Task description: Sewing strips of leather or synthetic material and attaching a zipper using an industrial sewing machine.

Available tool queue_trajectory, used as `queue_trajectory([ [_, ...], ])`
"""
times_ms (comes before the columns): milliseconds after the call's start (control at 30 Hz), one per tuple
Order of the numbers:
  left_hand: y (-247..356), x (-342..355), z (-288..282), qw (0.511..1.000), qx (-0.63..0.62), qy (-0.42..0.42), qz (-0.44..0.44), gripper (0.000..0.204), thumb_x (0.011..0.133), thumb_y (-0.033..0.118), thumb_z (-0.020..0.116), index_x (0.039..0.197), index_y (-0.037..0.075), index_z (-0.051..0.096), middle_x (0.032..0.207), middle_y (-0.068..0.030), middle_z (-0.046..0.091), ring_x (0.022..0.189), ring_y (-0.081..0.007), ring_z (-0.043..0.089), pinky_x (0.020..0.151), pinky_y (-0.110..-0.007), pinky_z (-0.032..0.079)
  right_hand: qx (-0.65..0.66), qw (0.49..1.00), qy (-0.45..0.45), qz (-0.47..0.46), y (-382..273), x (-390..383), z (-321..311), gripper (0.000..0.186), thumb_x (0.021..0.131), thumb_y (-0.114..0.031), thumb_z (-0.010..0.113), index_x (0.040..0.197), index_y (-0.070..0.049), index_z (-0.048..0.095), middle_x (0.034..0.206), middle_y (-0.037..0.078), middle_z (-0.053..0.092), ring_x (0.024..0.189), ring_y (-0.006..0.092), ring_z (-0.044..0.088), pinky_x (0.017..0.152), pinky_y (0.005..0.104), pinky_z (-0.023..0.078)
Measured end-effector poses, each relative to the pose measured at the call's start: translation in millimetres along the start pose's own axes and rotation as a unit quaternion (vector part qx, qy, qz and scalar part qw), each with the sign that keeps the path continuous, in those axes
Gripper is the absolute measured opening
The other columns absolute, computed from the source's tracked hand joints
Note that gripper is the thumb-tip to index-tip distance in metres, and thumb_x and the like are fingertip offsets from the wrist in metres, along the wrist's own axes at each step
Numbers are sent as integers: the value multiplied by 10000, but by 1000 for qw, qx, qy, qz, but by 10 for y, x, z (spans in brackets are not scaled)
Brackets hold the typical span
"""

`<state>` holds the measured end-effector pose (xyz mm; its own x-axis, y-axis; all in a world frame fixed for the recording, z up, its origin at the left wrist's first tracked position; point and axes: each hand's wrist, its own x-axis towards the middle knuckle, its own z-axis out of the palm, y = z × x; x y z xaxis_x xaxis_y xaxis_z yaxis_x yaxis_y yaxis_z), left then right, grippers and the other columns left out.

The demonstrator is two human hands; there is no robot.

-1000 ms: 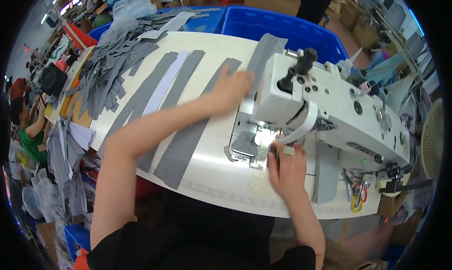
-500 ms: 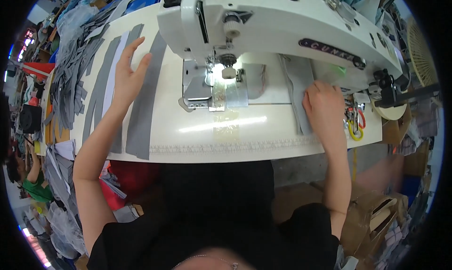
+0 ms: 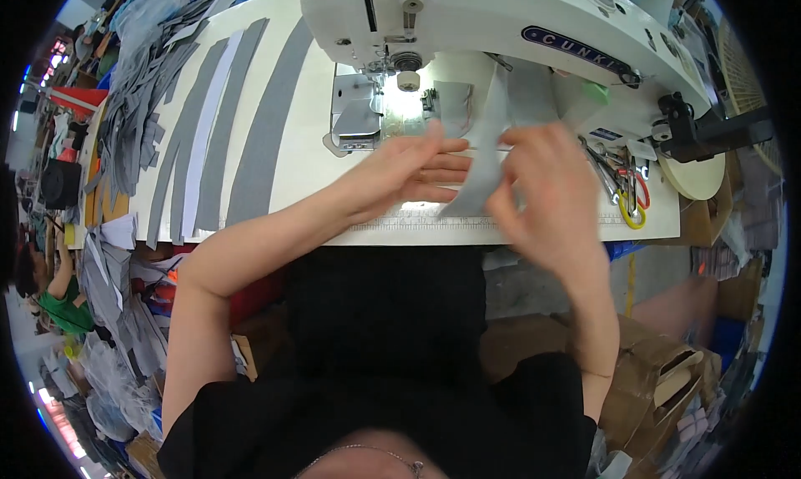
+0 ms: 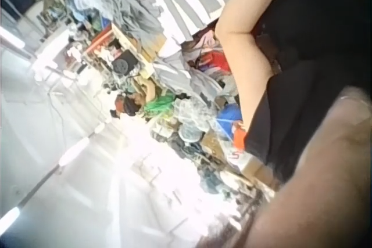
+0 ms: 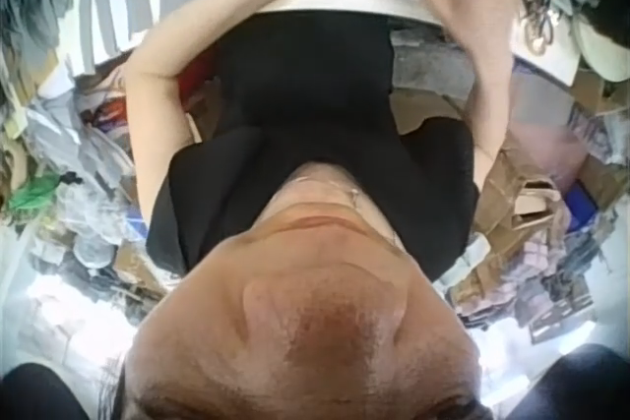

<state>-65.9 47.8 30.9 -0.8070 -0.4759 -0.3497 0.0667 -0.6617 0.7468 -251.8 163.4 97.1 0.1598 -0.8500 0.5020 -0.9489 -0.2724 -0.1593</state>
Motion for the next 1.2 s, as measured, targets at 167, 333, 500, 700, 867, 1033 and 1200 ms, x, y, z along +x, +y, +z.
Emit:
queue_trajectory([
  [167, -96, 277, 82, 1000, -12, 6, -5, 408, 986, 272, 749, 1213, -48, 638, 1049, -126, 731, 921, -186, 716, 827, -331, 591, 123, 964, -210, -104, -591, -300, 74, 230, 657, -127, 697, 829, 4, 620, 1156, 128, 633, 1106, 307, 574, 898, 426, 467],
  [333, -159, 100, -179, 999, 44, 25, 14, 301, 1015, 122, 681, 1281, -4, 619, 1169, -116, 726, 1018, -163, 716, 860, -325, 601, 462, 801, -354, -139, -687, -394, 215, 98, 826, -105, 721, 883, -38, 679, 1101, 109, 678, 1044, 276, 637, 905, 394, 496],
  [500, -203, -261, -227, 995, 77, 2, 57, 389, 1029, -6, 598, 1410, -5, 518, 1138, -114, 741, 978, -155, 731, 839, -308, 611, 476, 850, -147, 171, -109, -273, 235, 33, 902, -2, 708, 909, -16, 737, 943, 116, 733, 874, 227, 688, 788, 298, 522],
  [700, -272, -202, -278, 996, 19, 18, 87, 378, 984, -39, 613, 1357, -44, 547, 1083, -112, 747, 912, -149, 723, 761, -290, 587, -3, 1000, -14, 12, 92, 255, 680, 237, 919, 39, 612, 1127, -29, 703, 1231, 107, 707, 1142, 340, 663, 1037, 422, 490],
  [867, -287, -249, -372, 984, 123, -112, 57, 378, 1008, -19, 623, 1379, -44, 554, 1171, -110, 738, 977, -114, 710, 843, -273, 590, -105, 993, 37, -35, 769, 532, 1031, 270, 956, -32, 596, 1214, -85, 654, 1235, 132, 689, 1103, 374, 669, 935, 484, 527],
  [1033, -153, -270, -325, 955, 214, -205, -13, 341, 982, -20, 668, 1317, -58, 620, 1185, -91, 742, 1000, -72, 686, 880, -233, 554, -247, 956, -73, 138, 1724, 784, 1459, 235, 1014, -202, 573, 1171, -58, 672, 1196, 168, 685, 1066, 377, 663, 911, 489, 523],
  [1200, -235, -361, -389, 982, 100, -82, 140, 403, 994, -7, 657, 1387, -51, 579, 1218, -52, 730, 1037, -63, 671, 924, -250, 548, -293, 947, 120, 50, 856, 519, 1148, 434, 1067, -378, 517, 1163, -15, 736, 1130, 218, 731, 1193, 387, 628, 986, 498, 483],
])
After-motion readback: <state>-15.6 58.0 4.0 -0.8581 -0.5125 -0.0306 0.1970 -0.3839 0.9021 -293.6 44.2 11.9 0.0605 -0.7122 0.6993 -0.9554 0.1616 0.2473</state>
